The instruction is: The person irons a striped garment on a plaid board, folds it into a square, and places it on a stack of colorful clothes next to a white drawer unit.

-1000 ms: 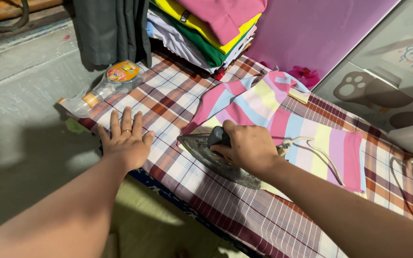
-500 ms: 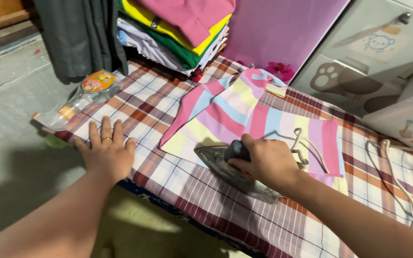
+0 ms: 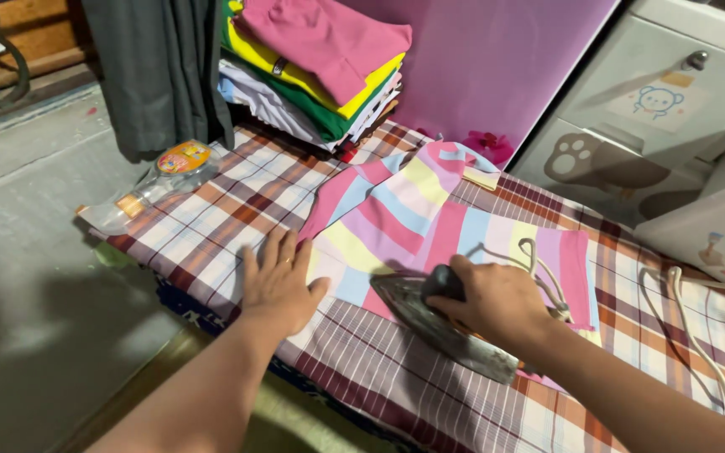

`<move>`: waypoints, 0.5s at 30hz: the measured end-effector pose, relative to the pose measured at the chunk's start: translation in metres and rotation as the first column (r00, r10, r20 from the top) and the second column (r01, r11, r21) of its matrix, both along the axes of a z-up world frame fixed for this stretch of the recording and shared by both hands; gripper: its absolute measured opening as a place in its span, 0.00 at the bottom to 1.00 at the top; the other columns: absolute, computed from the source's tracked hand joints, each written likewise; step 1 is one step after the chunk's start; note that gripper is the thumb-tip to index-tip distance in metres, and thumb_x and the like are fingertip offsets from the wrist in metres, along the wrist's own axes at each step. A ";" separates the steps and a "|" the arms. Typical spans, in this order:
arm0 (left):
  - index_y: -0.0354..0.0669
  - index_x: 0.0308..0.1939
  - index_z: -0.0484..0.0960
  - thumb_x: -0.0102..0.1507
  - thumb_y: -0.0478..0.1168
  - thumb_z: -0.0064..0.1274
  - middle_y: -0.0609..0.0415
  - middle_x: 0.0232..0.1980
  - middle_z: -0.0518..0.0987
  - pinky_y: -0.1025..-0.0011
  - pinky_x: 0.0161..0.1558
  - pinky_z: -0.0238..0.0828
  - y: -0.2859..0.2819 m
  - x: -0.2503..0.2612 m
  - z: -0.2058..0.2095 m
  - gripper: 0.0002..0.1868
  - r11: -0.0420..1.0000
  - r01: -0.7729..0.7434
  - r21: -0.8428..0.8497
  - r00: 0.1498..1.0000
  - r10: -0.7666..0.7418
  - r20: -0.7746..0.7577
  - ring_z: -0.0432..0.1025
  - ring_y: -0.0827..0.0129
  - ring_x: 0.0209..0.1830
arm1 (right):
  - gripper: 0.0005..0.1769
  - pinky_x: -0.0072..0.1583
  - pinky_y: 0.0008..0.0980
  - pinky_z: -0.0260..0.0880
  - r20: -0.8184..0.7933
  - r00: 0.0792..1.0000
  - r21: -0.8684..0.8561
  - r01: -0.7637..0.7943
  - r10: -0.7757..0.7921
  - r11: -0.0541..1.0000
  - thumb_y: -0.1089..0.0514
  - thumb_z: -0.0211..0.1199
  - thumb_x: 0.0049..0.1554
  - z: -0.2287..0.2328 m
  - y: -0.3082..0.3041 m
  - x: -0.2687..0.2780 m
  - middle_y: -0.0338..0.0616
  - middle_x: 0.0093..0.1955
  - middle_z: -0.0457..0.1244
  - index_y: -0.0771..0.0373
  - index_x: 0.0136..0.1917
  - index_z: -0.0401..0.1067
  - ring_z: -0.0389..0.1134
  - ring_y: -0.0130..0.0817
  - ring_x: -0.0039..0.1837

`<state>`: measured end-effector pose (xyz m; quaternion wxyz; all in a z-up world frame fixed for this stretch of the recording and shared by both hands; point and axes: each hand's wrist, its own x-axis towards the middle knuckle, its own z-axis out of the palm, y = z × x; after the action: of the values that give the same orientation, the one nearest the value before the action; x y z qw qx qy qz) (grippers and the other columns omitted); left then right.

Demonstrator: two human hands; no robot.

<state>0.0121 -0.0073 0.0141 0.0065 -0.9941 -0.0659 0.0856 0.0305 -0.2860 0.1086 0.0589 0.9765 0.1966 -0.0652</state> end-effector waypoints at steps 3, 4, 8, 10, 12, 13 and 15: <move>0.57 0.81 0.43 0.67 0.67 0.31 0.58 0.85 0.38 0.39 0.75 0.26 -0.001 -0.004 0.005 0.42 0.997 -0.064 -0.053 0.995 0.060 -0.077 0.28 0.61 0.84 | 0.31 0.42 0.44 0.75 0.012 0.998 0.028 0.063 -0.063 0.998 0.28 0.64 0.52 -0.001 -0.027 -0.003 0.48 0.33 0.70 0.56 0.52 0.71 0.74 0.45 0.37; 0.57 0.81 0.43 0.68 0.67 0.31 0.59 0.85 0.38 0.39 0.75 0.27 -0.001 -0.003 0.007 0.42 0.997 -0.065 -0.040 0.993 0.060 -0.100 0.28 0.62 0.84 | 0.31 0.42 0.44 0.75 0.021 0.997 0.035 0.069 -0.070 0.997 0.29 0.64 0.52 -0.001 -0.036 -0.004 0.47 0.33 0.70 0.57 0.51 0.71 0.74 0.45 0.37; 0.57 0.81 0.44 0.68 0.65 0.34 0.57 0.85 0.39 0.39 0.75 0.28 -0.002 -0.001 0.013 0.41 0.996 -0.088 -0.026 0.989 0.084 -0.123 0.30 0.61 0.84 | 0.31 0.43 0.44 0.75 0.039 0.994 0.044 0.104 -0.106 0.994 0.29 0.63 0.52 0.000 -0.067 -0.008 0.47 0.31 0.70 0.58 0.50 0.71 0.73 0.46 0.37; 0.54 0.81 0.46 0.67 0.62 0.38 0.53 0.84 0.42 0.41 0.75 0.30 -0.009 0.000 0.013 0.42 0.996 -0.087 -0.011 0.994 0.086 -0.070 0.32 0.59 0.84 | 0.32 0.43 0.44 0.75 0.036 0.989 0.035 0.145 -0.146 0.989 0.28 0.63 0.52 0.001 -0.081 -0.009 0.48 0.31 0.70 0.58 0.50 0.71 0.74 0.47 0.37; 0.49 0.80 0.49 0.66 0.58 0.42 0.48 0.83 0.45 0.43 0.74 0.32 -0.019 0.000 0.010 0.42 0.997 -0.079 0.023 0.997 0.079 0.015 0.36 0.56 0.83 | 0.33 0.44 0.45 0.75 0.034 0.982 0.016 0.188 -0.188 0.982 0.27 0.62 0.51 0.001 -0.095 -0.010 0.48 0.32 0.70 0.57 0.52 0.71 0.74 0.47 0.37; 0.48 0.79 0.51 0.67 0.57 0.42 0.48 0.83 0.47 0.45 0.75 0.34 -0.024 -0.001 0.009 0.40 0.999 -0.052 0.011 0.998 0.052 0.047 0.38 0.57 0.83 | 0.33 0.44 0.45 0.76 0.032 0.977 0.011 0.210 -0.211 0.978 0.27 0.62 0.51 0.001 -0.103 -0.010 0.48 0.32 0.70 0.57 0.52 0.71 0.75 0.47 0.37; 0.45 0.78 0.57 0.67 0.56 0.43 0.47 0.83 0.52 0.49 0.77 0.36 -0.040 -0.002 0.009 0.38 1.000 0.005 -0.006 0.994 -0.004 0.110 0.42 0.58 0.83 | 0.33 0.45 0.45 0.76 0.026 0.966 0.003 0.258 -0.258 0.966 0.26 0.62 0.50 0.002 -0.118 -0.010 0.49 0.34 0.71 0.56 0.52 0.72 0.75 0.47 0.38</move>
<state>0.0099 -0.0476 0.0234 0.0001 -0.9975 -0.0637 0.0309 0.0201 -0.4042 0.1102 0.0526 0.9946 0.0670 -0.0596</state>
